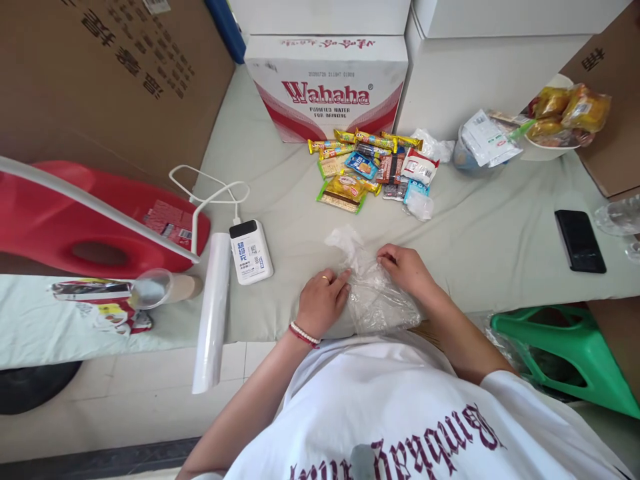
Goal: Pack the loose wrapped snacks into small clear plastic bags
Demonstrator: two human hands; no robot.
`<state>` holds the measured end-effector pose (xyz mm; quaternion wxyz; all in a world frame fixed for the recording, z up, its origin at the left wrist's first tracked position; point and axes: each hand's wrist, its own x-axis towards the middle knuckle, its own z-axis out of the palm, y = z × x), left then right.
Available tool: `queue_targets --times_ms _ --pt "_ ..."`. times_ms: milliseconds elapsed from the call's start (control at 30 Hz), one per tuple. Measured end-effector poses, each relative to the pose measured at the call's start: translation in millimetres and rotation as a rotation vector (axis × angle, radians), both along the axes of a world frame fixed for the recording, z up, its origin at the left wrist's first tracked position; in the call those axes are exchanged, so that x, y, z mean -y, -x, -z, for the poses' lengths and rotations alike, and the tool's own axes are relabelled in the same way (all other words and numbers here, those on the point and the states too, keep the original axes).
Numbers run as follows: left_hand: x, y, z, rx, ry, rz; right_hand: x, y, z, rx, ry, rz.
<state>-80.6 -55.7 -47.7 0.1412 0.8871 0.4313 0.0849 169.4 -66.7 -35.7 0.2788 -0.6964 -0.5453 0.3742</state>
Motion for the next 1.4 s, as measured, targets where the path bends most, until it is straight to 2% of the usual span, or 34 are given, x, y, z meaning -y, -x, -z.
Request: queue_targets --times_ms 133,267,367,400,467,533,600,700,767,867,1000,1200,1400 --pt "1 14 7.8 0.172 0.024 -0.049 2 -2 10.4 -0.269 -0.018 0.203" --pt "3 14 7.3 0.368 0.032 -0.168 13 -9 1.2 -0.571 0.078 0.272" --pt "8 5 -5.2 0.519 -0.082 -0.322 19 -10 -9.0 -0.693 0.095 0.297" --pt "10 1 -11.6 0.571 -0.113 -0.343 20 -10 -11.3 -0.705 0.092 0.308" --pt "14 -9 -25.6 0.675 -0.1 -0.304 22 -8 -13.5 -0.697 0.074 0.328" --pt "13 -23 -37.6 0.764 0.048 -0.209 23 -5 -13.3 -0.676 0.05 0.338" --pt "9 -40 -43.7 0.839 0.304 -0.161 24 -2 -12.2 -0.665 0.033 0.348" --pt "-4 -66 -40.8 0.939 0.691 -0.267 26 3 -11.4 -0.652 -0.01 0.369" --pt "-12 -80 -34.7 0.977 0.821 -0.343 28 5 -11.6 -0.64 -0.058 0.362" --pt "-18 -95 -27.7 1.002 0.838 -0.388 31 9 -11.4 -0.651 -0.105 0.321" --pt "-20 -103 -26.8 1.036 0.897 -0.413 34 11 -9.7 -0.663 -0.074 0.279" --pt "-17 -101 -29.8 1.146 0.951 -0.438 36 12 -11.2 -0.747 -0.026 0.311" --pt "-15 -96 -25.2 1.214 0.954 -0.511 34 10 -15.8 -0.819 0.012 0.369"
